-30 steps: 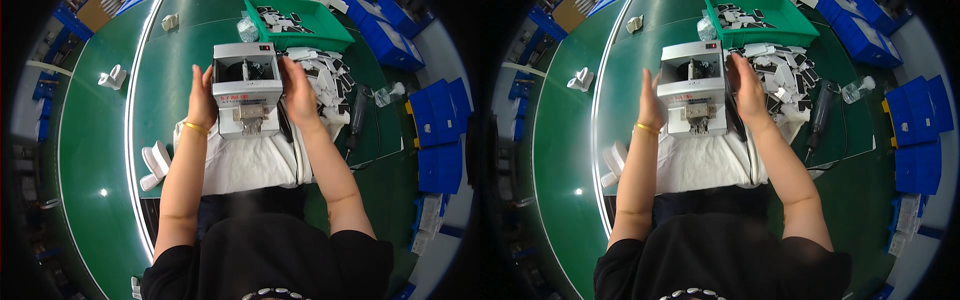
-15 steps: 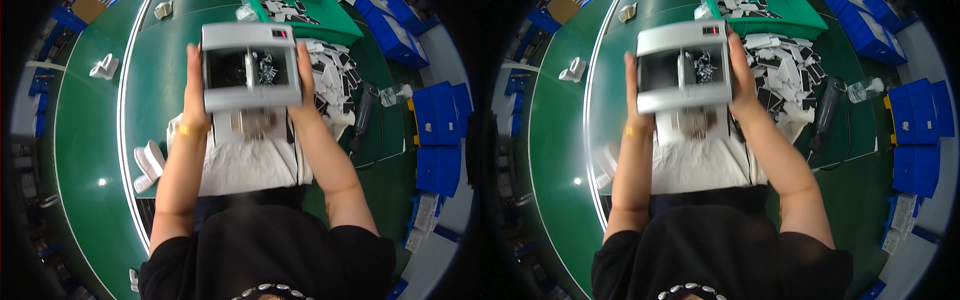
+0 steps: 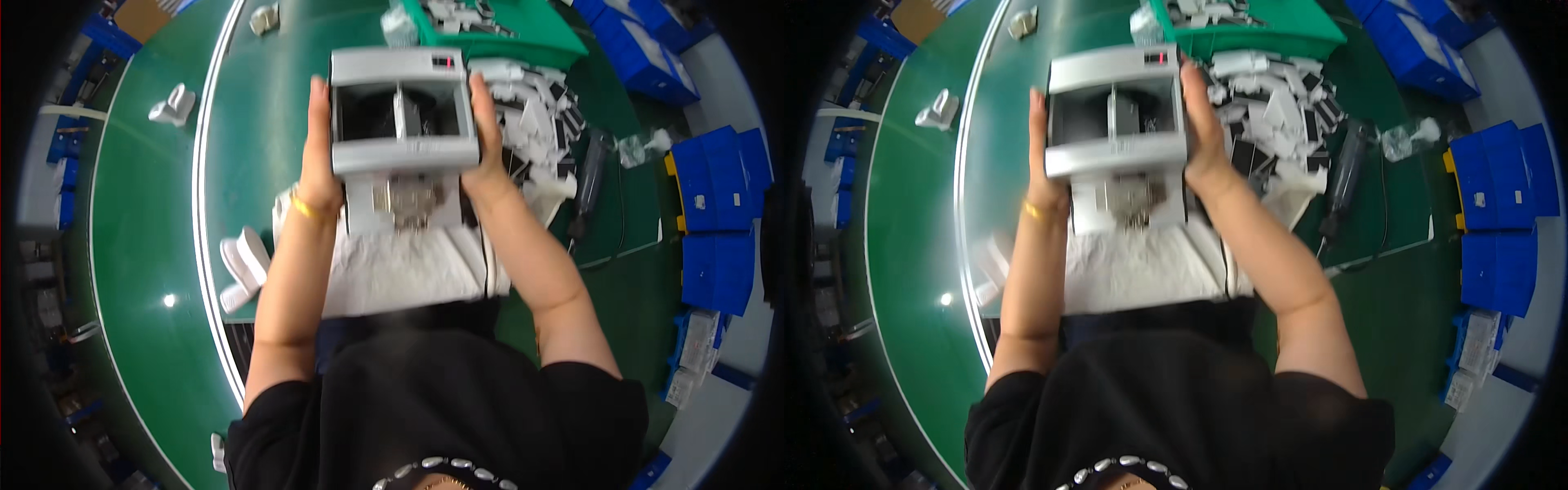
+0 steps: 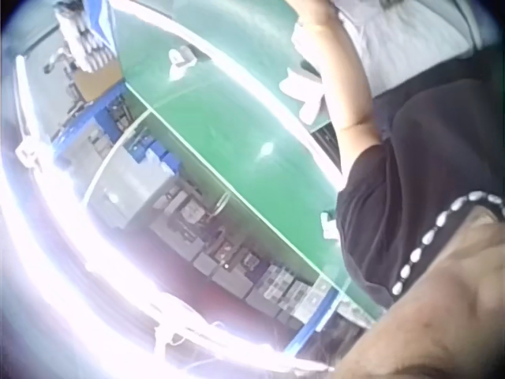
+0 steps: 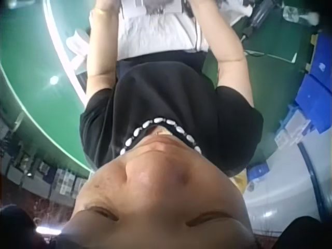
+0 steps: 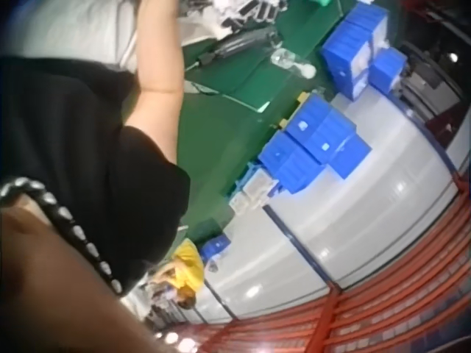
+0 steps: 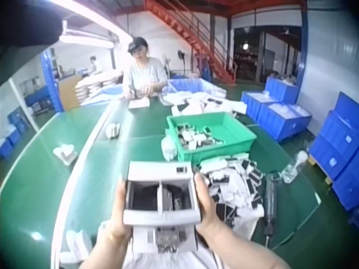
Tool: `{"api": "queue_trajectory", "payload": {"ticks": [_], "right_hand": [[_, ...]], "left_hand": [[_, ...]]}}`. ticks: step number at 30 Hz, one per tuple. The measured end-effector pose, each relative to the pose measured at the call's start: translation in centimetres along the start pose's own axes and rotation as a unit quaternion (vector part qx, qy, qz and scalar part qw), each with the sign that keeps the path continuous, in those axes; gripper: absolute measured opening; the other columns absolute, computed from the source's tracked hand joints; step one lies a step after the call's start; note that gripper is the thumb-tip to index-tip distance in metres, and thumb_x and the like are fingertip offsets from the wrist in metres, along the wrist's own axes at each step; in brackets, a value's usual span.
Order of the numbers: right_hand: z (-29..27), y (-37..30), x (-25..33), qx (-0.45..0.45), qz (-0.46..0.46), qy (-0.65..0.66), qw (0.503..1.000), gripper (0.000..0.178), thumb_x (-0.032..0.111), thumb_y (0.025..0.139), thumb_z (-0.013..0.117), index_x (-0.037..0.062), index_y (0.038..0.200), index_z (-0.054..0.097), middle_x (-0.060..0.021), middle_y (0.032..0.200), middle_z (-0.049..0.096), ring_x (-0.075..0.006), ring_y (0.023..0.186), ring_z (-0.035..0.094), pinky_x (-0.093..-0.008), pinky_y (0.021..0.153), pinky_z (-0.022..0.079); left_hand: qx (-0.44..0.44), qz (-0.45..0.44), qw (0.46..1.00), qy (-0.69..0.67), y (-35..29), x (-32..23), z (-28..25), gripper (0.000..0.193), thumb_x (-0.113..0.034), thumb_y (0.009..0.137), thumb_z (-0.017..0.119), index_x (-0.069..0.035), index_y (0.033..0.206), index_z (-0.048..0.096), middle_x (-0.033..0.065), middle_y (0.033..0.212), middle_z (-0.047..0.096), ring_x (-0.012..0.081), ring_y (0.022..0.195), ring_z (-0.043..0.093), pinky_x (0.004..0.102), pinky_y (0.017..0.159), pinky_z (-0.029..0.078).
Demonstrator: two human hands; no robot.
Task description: Assembling small electronic components using a screw machine and an electric screwdriver.
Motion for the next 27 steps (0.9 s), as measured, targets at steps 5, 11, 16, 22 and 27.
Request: {"api": "queue_trajectory", "payload": {"ticks": [5,11,16,22,27], "right_hand": [[1.9,1.5,3.4,-0.145,0.008,-0.162,0.976,0.054,0.037,0.108,0.026,0.0033,0.15,0.027,-0.0074,0.142,0.047,-0.0155,0.129,0.045,-0.0314,0.111,0.033],[-0.6,1.3,4.2,-0.173,-0.011,-0.385,0.906,0.056,0.043,0.105,0.038,0.0039,0.145,0.039,-0.0095,0.144,0.046,-0.0212,0.133,0.043,-0.0355,0.114,0.03],[1.1,1.5,2.5,-0.139,-0.02,-0.028,0.99,0.056,0.036,0.105,0.039,0.0014,0.149,0.03,-0.0085,0.154,0.034,-0.0245,0.142,0.03,-0.0373,0.119,0.021],[-2.4,4.1,1.5,-0.185,0.038,-0.066,0.98,0.052,0.038,0.107,0.035,0.0019,0.144,0.041,-0.0066,0.142,0.048,-0.0149,0.128,0.043,-0.0309,0.111,0.031],[-3.5,5.3,1.1,-0.254,0.114,-0.017,0.96,0.051,0.048,0.103,0.04,0.0063,0.124,0.06,-0.0026,0.116,0.063,-0.0121,0.104,0.056,-0.0269,0.093,0.043]], "left_hand": [[-0.028,0.016,0.999,0.004,1.1,-1.1,1.0,0.066,-0.057,0.102,0.035,-0.008,0.147,0.039,0.0057,0.139,0.051,0.0167,0.125,0.049,0.0323,0.108,0.038],[-0.073,-0.053,0.995,-0.039,2.0,-0.4,0.9,0.066,-0.053,0.103,0.036,-0.009,0.152,0.033,0.0057,0.148,0.044,0.0209,0.133,0.044,0.0348,0.113,0.033],[-0.031,-0.018,0.996,-0.08,3.6,0.0,0.3,0.066,-0.055,0.103,0.036,-0.006,0.148,0.039,0.0072,0.145,0.046,0.0202,0.13,0.046,0.0338,0.11,0.035],[-0.03,-0.02,0.999,-0.038,5.8,1.2,1.0,0.077,-0.068,0.093,0.044,-0.009,0.142,0.048,0.0089,0.136,0.055,0.0226,0.118,0.057,0.0372,0.097,0.048],[0.006,-0.087,0.993,-0.084,7.5,2.0,1.3,0.071,-0.068,0.093,0.044,-0.009,0.132,0.056,0.0073,0.122,0.063,0.0207,0.107,0.062,0.0352,0.091,0.052]]}}
Point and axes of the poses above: each hand's wrist, its own y-axis towards the middle knuckle, its own z-axis out of the palm, x = y × z, the point moved 7 cm from there along y, towards the middle knuckle
